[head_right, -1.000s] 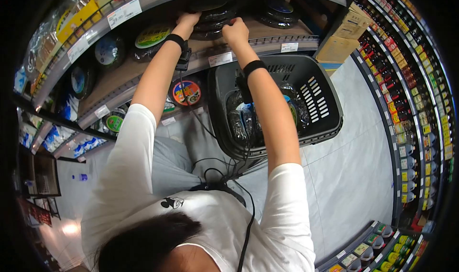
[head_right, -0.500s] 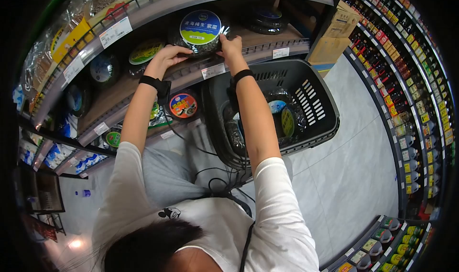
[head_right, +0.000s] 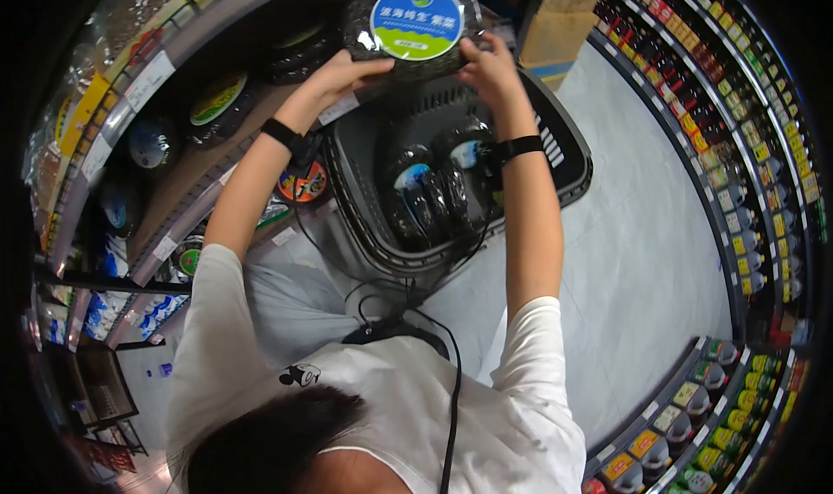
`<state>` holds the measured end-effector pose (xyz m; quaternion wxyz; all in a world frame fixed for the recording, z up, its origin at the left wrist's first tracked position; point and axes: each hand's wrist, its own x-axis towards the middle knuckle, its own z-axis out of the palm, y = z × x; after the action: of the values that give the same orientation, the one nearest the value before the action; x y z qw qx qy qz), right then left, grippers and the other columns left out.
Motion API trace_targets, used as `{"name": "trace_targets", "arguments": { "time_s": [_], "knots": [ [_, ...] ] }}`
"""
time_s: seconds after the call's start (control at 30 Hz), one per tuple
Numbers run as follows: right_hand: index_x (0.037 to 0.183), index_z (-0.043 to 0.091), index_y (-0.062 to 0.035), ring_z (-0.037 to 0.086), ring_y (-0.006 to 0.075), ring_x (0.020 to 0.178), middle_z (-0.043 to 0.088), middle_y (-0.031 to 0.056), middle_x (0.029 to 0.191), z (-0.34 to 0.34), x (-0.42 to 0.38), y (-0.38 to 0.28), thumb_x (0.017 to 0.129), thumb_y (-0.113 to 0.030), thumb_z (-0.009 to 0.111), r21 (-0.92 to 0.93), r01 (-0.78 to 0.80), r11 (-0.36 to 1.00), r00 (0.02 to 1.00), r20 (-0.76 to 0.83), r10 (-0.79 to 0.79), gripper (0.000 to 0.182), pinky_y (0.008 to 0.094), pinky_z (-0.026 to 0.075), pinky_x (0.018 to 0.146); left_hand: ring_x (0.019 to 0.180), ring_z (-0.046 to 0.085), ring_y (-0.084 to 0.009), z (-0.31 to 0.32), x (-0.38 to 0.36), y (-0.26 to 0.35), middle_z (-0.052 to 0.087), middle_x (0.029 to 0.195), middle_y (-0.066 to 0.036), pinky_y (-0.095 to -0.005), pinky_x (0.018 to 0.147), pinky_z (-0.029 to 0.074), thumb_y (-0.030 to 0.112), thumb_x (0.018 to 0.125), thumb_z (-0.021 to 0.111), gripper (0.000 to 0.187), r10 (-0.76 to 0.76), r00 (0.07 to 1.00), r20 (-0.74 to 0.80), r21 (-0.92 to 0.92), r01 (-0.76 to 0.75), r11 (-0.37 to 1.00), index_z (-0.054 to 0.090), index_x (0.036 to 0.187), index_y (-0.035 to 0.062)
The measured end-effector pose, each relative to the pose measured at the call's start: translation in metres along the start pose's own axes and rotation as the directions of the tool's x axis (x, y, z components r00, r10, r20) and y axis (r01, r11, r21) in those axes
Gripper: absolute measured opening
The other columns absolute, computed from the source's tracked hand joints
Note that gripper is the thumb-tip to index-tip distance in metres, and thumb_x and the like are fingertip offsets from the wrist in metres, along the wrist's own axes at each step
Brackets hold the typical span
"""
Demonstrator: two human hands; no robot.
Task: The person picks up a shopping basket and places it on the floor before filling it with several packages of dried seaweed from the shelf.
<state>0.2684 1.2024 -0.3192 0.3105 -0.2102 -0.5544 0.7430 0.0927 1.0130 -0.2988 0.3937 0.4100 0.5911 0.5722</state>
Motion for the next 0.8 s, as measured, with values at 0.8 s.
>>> {"name": "trace_targets", "arguments": {
  "time_s": [0.8],
  "knots": [
    [0.091,0.065,-0.0007,0.06,0.0333,0.093,0.062,0.0201,0.097,-0.058,-0.053,0.107,0.072,-0.022,0.06,-0.92,-0.364,0.147,0.93,-0.367,0.01,0.029,0.039,0.048,0.079,0.091,0.048,-0.0182,0.182,0.077,-0.184,0.053,0.101,-0.002,-0.0416,0.076,0.039,0.029,0.086,0.045,0.028,-0.421,0.906,0.041,-0.256,0.417,0.872,0.051,0.109,0.015]
  ]
}}
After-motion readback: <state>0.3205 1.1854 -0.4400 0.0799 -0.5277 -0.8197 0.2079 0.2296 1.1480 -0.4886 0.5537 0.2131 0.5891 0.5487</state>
